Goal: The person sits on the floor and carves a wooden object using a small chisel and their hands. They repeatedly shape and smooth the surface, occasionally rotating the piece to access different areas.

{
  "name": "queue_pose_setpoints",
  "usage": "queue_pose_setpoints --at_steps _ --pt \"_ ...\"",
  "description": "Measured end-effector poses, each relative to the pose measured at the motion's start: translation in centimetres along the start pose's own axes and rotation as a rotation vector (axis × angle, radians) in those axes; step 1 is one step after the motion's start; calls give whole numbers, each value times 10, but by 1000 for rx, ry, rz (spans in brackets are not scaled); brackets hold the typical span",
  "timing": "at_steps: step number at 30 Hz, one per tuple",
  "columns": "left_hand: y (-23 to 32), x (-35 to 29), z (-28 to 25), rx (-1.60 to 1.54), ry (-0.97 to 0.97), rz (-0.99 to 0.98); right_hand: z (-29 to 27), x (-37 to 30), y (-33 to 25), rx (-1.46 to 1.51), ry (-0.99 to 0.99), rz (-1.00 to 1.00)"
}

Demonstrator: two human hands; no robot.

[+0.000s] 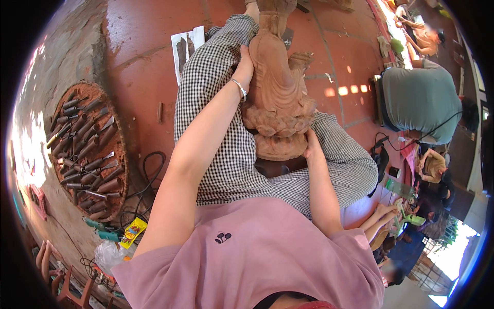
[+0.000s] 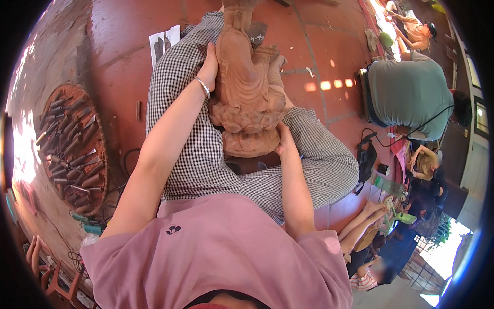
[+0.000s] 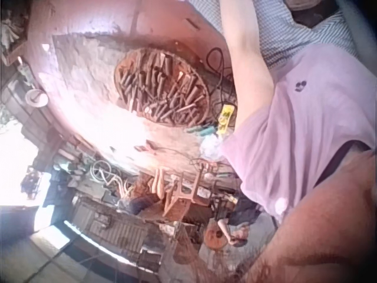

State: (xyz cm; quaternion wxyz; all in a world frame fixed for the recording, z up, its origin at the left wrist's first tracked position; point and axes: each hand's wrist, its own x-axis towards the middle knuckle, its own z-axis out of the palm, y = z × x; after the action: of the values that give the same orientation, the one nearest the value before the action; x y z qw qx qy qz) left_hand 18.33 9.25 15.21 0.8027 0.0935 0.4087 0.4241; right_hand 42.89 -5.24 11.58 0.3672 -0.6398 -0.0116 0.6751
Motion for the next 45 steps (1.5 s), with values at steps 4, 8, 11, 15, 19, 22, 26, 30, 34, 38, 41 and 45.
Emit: queue_pose_setpoints --at_steps 4,8,11,15,19,22,26,30,34,38,41,45 --pt "-5 20 -14 37 53 -1 -10 16 -7 -37 -86 -9" --pt "-18 81 -51 103 105 0 -13 22 -11 31 -95 16" --pt "-23 65 -38 219 133 104 -16 19 -8 84 -109 10" --pt "-18 59 -33 256 181 147 -7 13 -9 122 -90 -5" --pt "-11 39 -17 272 206 143 -5 10 -5 139 -49 -34" --pt "-14 45 -27 335 175 162 -14 16 -2 119 -71 -11" --pt "-32 77 -45 407 311 117 -13 13 2 137 -31 15" --pt "-22 48 -27 375 267 147 -21 19 7 125 -53 18" --pt "-30 56 -44 339 146 249 -14 18 4 103 -33 26" --pt "-32 41 -32 412 231 344 -16 15 -2 -90 114 -82" --pt "-30 35 -25 455 280 469 -13 4 -6 -279 223 -199" --pt "-33 35 -29 490 316 519 0 -29 -26 -1074 401 -536"
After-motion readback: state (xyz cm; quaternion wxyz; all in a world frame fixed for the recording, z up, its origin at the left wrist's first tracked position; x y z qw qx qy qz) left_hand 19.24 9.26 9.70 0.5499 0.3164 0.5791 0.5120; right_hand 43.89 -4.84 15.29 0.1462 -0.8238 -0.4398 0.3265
